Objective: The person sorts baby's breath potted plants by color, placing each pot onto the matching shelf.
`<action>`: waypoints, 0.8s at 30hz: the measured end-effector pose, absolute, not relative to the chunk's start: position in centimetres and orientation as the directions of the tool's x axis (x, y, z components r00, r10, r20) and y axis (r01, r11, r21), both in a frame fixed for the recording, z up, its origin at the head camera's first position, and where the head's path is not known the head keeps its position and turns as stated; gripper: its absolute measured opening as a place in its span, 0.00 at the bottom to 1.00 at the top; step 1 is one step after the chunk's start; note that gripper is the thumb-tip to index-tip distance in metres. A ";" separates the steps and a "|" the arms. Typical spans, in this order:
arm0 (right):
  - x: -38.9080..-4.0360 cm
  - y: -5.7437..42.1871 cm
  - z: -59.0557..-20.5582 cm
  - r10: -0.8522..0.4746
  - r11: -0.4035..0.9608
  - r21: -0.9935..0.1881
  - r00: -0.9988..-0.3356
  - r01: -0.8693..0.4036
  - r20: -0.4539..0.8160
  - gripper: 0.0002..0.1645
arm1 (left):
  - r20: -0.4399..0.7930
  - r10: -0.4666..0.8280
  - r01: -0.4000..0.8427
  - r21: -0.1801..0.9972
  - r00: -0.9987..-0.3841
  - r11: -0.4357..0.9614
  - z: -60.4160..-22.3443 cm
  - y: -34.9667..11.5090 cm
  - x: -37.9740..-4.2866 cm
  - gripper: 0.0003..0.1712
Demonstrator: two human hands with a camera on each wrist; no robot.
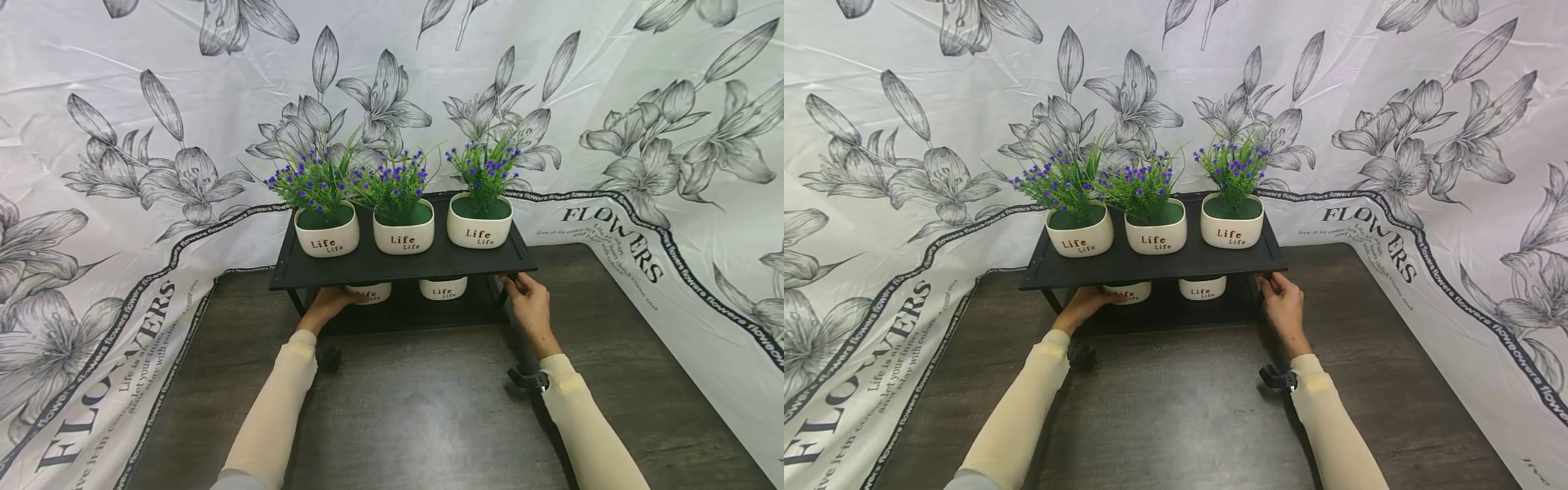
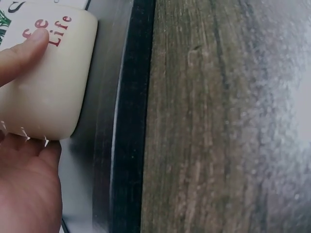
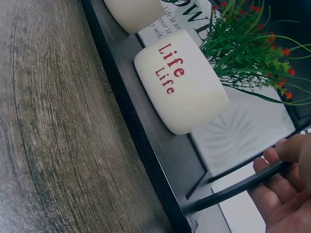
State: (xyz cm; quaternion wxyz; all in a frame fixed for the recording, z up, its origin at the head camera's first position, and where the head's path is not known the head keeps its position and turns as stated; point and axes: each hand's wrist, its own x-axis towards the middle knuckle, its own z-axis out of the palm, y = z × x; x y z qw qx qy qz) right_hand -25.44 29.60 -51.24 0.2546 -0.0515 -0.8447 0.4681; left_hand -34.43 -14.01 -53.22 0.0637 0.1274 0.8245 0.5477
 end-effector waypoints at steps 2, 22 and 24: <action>-25.5 29.6 -51.3 0.326 0.558 -0.816 -0.865 -0.151 0.383 0.11 | 0.031 0.280 0.135 0.923 -0.959 0.361 -53.3 -14.0 -34.3 0.45; -24.6 31.3 -50.1 0.179 0.691 -0.718 -0.945 -0.077 0.274 0.20 | 0.060 0.252 0.178 0.861 -0.966 0.476 -52.3 -14.5 -32.1 0.45; -24.0 31.4 -49.8 0.139 0.732 -0.680 -0.968 -0.041 0.208 0.24 | 0.072 0.240 0.187 0.844 -0.968 0.503 -51.9 -14.9 -31.2 0.43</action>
